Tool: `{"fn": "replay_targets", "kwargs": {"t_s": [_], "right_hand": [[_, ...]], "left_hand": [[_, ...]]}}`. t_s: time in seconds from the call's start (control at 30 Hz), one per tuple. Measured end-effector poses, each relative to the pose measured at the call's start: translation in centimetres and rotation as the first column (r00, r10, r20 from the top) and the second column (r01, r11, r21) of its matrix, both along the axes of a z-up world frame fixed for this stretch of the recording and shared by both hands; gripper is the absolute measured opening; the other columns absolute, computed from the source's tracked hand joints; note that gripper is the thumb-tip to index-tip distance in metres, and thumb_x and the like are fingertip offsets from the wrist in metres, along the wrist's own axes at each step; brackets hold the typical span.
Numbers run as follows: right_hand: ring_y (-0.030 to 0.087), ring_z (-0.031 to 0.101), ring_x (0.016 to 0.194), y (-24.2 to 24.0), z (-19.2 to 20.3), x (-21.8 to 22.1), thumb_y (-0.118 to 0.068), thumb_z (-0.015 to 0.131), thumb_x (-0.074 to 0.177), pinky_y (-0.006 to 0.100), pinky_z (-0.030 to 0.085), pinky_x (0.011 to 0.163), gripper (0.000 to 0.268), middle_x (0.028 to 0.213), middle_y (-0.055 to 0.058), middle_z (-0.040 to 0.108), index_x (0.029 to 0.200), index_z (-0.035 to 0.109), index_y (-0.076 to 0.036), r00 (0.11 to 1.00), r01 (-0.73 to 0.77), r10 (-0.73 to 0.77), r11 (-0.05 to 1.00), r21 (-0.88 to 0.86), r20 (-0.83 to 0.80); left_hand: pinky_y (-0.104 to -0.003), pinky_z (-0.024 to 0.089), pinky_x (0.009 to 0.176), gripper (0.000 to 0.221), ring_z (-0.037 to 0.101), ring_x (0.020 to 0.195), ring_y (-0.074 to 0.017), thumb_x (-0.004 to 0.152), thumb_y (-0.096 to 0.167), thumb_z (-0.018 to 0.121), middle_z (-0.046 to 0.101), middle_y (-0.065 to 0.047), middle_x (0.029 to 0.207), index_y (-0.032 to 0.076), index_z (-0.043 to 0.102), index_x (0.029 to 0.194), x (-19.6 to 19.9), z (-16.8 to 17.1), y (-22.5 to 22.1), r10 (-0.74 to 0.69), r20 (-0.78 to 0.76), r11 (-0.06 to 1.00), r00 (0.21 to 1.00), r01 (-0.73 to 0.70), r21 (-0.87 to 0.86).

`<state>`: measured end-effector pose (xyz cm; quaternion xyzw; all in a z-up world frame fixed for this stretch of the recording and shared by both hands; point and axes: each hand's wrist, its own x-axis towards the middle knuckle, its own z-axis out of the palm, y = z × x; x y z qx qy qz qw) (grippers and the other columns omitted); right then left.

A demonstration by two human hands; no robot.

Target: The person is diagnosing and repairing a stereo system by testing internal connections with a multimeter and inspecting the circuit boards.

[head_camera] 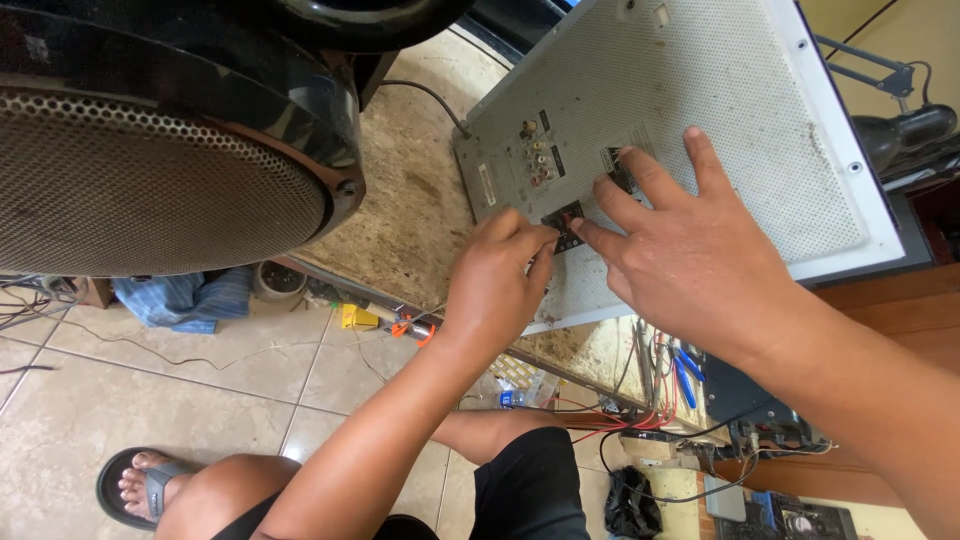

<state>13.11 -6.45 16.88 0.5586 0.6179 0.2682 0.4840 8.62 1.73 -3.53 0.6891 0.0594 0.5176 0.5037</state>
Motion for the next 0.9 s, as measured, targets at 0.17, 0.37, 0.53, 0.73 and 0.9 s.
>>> {"fn": "replay_targets", "kwargs": {"t_s": [0.17,0.37,0.53,0.73,0.9], "right_hand": [[0.030,0.055,0.133,0.0,0.0,0.0,-0.046,0.061,0.084,0.063,0.043,0.110,0.047,0.129,0.000,0.066,0.129,0.069,-0.038,1.000,-0.022,0.022,1.000,0.011,-0.020],[0.027,0.068,0.118,-1.7,2.7,-2.7,-0.032,0.074,0.090,0.058,0.041,0.111,0.044,0.115,0.008,0.071,0.133,0.066,-0.024,0.947,-0.238,0.258,0.964,0.120,-0.194],[0.037,0.073,0.097,-12.7,2.5,-3.3,-0.039,0.057,0.103,0.054,0.036,0.108,0.035,0.106,0.017,0.072,0.109,0.080,-0.015,0.851,-0.293,0.453,0.829,0.476,-0.264],[0.040,0.060,0.101,-24.8,-6.8,4.4,0.012,0.069,0.112,0.050,0.049,0.102,0.021,0.117,0.030,0.064,0.130,0.060,0.019,0.832,0.390,0.313,0.257,0.884,-0.458],[0.040,0.055,0.119,-24.7,-9.1,8.9,-0.030,0.056,0.106,0.055,0.042,0.087,0.065,0.139,0.023,0.053,0.156,0.031,0.001,0.342,0.939,0.310,-0.144,0.312,-0.887]], "left_hand": [[-0.046,0.050,0.070,0.013,0.059,0.088,-0.0336,0.095,0.007,0.064,0.053,-0.009,0.090,0.006,0.072,0.105,0.0,0.1,0.0,0.004,-0.004,1.000,1.000,-0.004,-0.006],[-0.046,0.049,0.070,0.013,0.061,0.091,-0.0342,0.095,0.013,0.063,0.062,-0.009,0.095,0.008,0.072,0.103,-0.5,0.4,0.8,-0.098,-0.130,0.995,0.987,0.095,-0.029],[-0.041,0.051,0.074,0.015,0.062,0.097,-0.0300,0.096,0.018,0.062,0.065,-0.006,0.099,0.011,0.073,0.104,-2.6,2.2,0.7,-0.057,-0.199,0.998,0.978,0.049,-0.043],[-0.041,0.048,0.079,0.041,0.062,0.096,-0.0287,0.094,0.049,0.064,0.064,-0.009,0.100,0.011,0.070,0.105,-6.1,5.4,-2.3,-0.006,-0.137,0.997,0.990,0.017,0.079],[-0.047,0.046,0.081,0.067,0.054,0.101,-0.0336,0.071,0.029,0.096,0.055,-0.009,0.117,0.013,0.059,0.125,-5.9,3.1,-6.7,0.220,-0.261,0.961,0.940,-0.162,0.226]]}}
